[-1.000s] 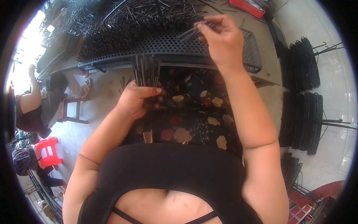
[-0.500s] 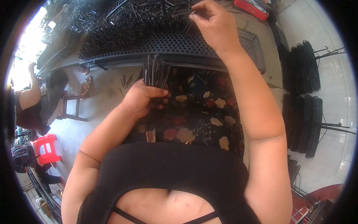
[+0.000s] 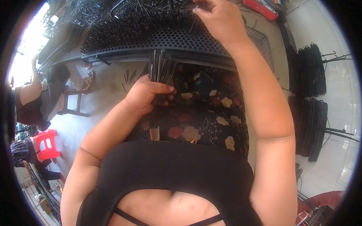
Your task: The person takes bundles of bristles from a pile on the table and inserts individual bristles into the holes of a perforated base by hand.
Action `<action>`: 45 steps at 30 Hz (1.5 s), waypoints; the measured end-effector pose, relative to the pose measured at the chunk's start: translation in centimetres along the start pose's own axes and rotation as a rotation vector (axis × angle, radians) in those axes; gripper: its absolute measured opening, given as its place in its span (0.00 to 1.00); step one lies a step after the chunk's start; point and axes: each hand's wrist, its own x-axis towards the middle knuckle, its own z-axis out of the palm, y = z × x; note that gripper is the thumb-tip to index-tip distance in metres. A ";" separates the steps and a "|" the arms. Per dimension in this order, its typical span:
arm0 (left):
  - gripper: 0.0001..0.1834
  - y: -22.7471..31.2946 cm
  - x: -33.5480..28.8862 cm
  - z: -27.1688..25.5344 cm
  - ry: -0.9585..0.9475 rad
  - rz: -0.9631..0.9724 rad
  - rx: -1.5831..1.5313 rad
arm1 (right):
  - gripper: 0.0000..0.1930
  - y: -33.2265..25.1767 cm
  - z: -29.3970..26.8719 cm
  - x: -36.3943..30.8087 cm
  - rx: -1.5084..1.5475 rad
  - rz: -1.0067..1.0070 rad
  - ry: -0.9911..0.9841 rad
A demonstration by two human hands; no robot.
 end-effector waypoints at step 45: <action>0.11 -0.8 0.4 -0.2 0.006 0.019 0.008 | 0.11 2.8 1.8 -3.2 -0.049 -0.024 0.215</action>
